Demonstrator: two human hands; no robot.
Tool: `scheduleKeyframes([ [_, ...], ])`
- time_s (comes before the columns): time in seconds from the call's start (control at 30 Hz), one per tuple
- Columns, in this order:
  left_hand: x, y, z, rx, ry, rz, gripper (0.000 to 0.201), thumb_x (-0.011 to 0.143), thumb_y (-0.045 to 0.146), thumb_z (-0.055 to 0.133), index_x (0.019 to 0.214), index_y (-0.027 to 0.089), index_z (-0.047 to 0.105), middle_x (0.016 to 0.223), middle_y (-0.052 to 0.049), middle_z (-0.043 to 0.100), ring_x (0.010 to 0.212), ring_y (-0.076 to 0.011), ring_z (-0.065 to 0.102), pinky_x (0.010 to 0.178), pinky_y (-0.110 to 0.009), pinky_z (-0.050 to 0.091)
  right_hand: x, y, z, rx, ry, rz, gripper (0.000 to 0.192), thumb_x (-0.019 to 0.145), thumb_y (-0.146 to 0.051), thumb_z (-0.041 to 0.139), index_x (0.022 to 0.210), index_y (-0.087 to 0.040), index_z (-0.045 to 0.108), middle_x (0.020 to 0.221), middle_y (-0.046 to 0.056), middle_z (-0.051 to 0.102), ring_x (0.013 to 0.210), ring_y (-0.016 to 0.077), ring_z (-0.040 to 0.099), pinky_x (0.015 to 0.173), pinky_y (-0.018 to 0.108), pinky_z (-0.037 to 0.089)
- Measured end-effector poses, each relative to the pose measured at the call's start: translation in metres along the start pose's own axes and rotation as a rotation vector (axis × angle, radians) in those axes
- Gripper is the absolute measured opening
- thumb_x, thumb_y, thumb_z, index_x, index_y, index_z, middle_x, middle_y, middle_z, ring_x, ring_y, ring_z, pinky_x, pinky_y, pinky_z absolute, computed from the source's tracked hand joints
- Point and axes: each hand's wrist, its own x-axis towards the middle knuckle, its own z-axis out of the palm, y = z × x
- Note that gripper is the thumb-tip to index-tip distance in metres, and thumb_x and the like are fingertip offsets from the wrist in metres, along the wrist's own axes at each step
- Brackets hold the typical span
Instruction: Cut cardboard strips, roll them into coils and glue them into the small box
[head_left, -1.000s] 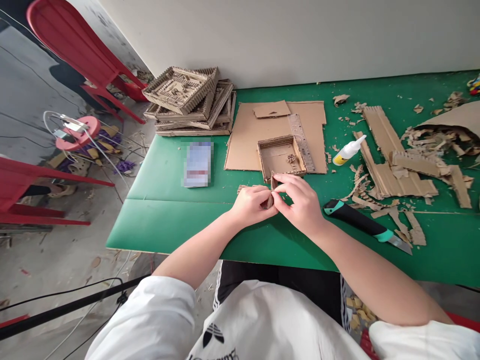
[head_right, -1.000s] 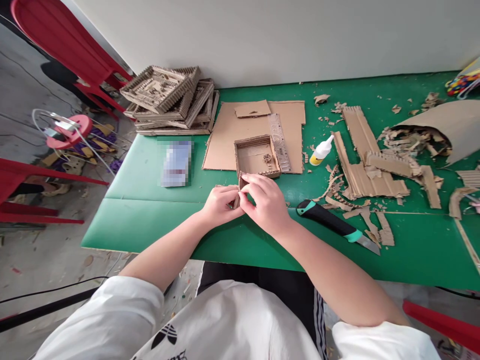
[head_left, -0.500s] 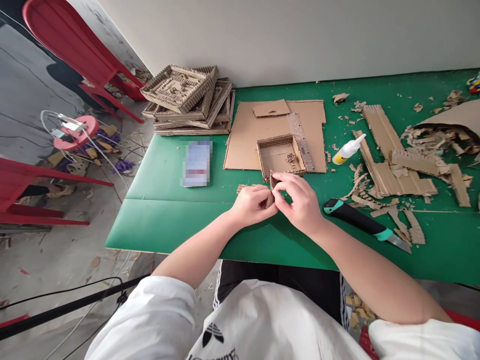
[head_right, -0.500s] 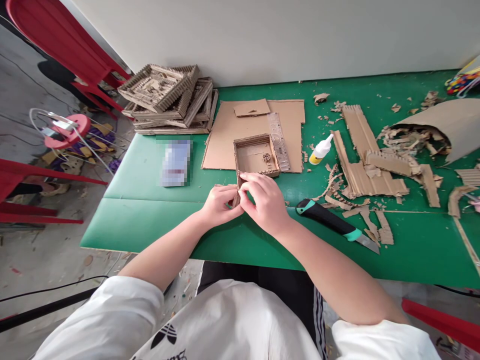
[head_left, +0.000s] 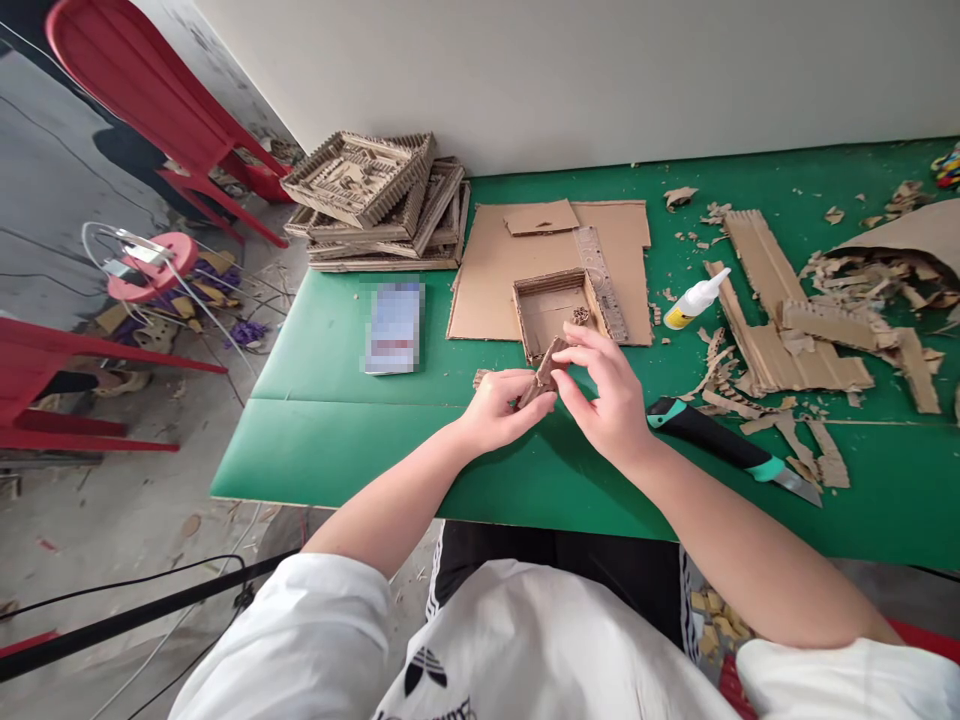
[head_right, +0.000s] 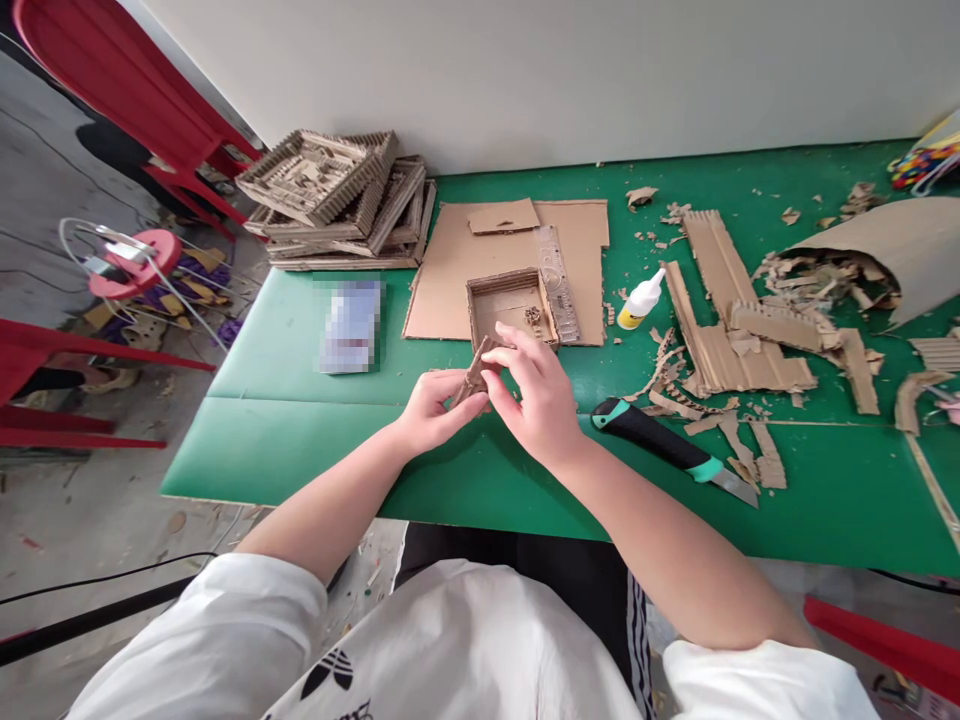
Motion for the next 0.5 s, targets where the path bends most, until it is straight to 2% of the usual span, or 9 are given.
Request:
scheduleKeyframes([
  [0.17,0.0011,0.0019,-0.0012,-0.082,-0.055,-0.056,0.036,0.088,0.033,0.047,0.057,0.016,0.047,0.055,0.000,0.058,0.054,-0.0092,0.052,0.055,-0.022,0.040,0.0006,0.0011,0.0005,0.057,0.012,0.024,0.017,0.085,-0.012,0.054,0.097,-0.021,0.059,0.103,0.008,0.068,0.102,0.0176,0.065,0.090,0.034,0.054],
  [0.33,-0.0008,0.0008,-0.0018,-0.123,-0.032,-0.190,0.037,0.089,0.034,0.041,0.058,0.015,0.048,0.055,0.001,0.050,0.051,-0.0079,0.043,0.052,-0.022,0.036,0.0012,0.0024,0.0011,0.031,0.045,-0.009,0.018,0.083,-0.008,0.056,0.097,-0.020,0.061,0.102,0.009,0.068,0.100,0.0170,0.065,0.089,0.032,0.054],
  [0.4,-0.0025,-0.0015,-0.0017,-0.155,-0.007,-0.231,0.030,0.088,0.032,0.042,0.067,0.014,0.054,0.056,0.002,0.049,0.051,-0.0079,0.042,0.051,-0.022,0.035,0.0014,0.0023,0.0010,0.018,0.058,-0.019,0.019,0.083,-0.008,0.057,0.097,-0.020,0.062,0.101,0.008,0.068,0.099,0.0169,0.065,0.088,0.032,0.055],
  [0.5,-0.0053,-0.0058,-0.0007,-0.235,0.032,-0.267,0.027,0.087,0.031,0.045,0.097,0.012,0.062,0.063,0.001,0.054,0.055,-0.0092,0.046,0.052,-0.022,0.038,0.0018,0.0015,0.0006,0.006,0.069,-0.022,0.019,0.083,-0.009,0.057,0.097,-0.021,0.063,0.100,0.008,0.069,0.097,0.0168,0.066,0.087,0.032,0.056],
])
